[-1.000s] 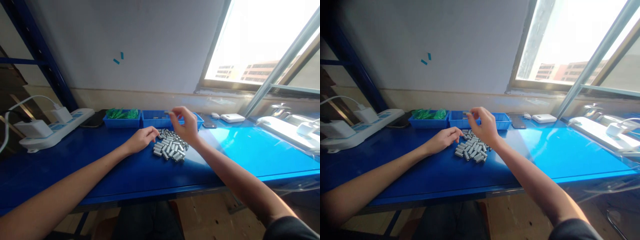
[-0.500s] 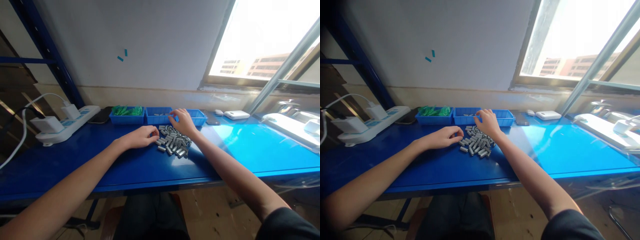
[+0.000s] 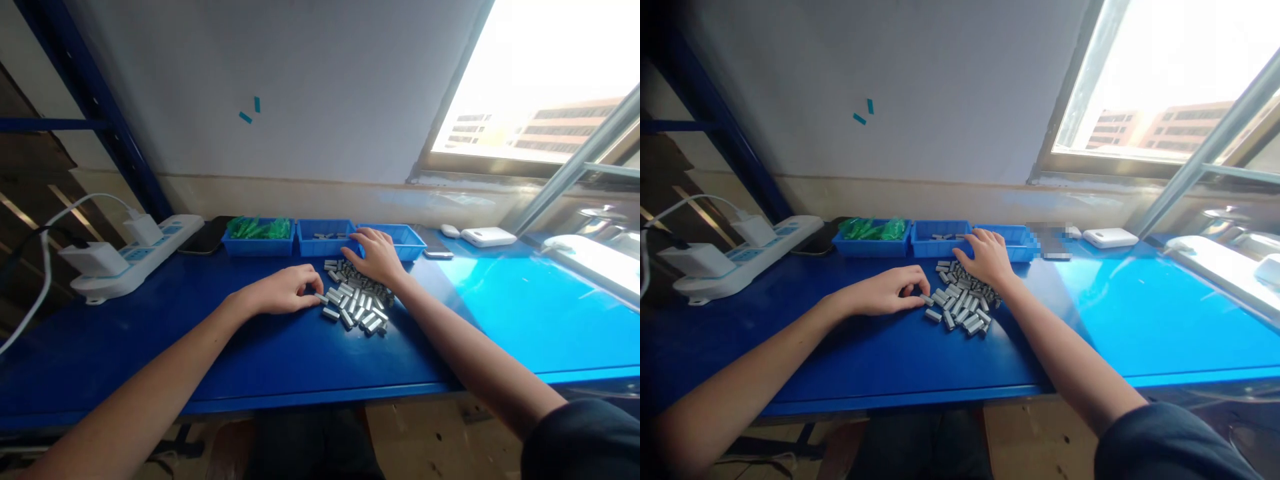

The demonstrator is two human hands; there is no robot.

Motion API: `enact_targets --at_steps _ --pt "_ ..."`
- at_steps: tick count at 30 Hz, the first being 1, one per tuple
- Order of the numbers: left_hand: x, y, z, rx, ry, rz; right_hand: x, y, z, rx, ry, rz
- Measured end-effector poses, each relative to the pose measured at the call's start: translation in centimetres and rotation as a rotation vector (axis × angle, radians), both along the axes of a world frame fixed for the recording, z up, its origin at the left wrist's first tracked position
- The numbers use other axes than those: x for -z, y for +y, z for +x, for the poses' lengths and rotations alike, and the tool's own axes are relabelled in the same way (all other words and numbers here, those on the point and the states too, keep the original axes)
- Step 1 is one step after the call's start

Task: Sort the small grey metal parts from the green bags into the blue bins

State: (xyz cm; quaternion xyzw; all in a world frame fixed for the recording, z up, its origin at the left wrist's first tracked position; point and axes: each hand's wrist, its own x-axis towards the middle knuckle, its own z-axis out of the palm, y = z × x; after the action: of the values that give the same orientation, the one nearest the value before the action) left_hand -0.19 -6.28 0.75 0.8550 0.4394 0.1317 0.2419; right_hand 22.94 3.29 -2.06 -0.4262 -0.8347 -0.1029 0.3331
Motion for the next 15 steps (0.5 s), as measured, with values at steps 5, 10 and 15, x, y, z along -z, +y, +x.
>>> enact_targets --at_steps 5,10,15 --pt "0.2 -0.1 0.1 -0.037 0.004 0.025 0.4 0.8 -0.1 -0.042 0.013 -0.035" --pt "0.8 0.2 0.2 -0.113 -0.092 0.045 0.0 0.2 -0.2 -0.032 0.045 -0.054" --pt "1.8 0.8 0.3 -0.222 -0.237 0.149 -0.1 0.0 0.1 -0.063 0.074 -0.067"
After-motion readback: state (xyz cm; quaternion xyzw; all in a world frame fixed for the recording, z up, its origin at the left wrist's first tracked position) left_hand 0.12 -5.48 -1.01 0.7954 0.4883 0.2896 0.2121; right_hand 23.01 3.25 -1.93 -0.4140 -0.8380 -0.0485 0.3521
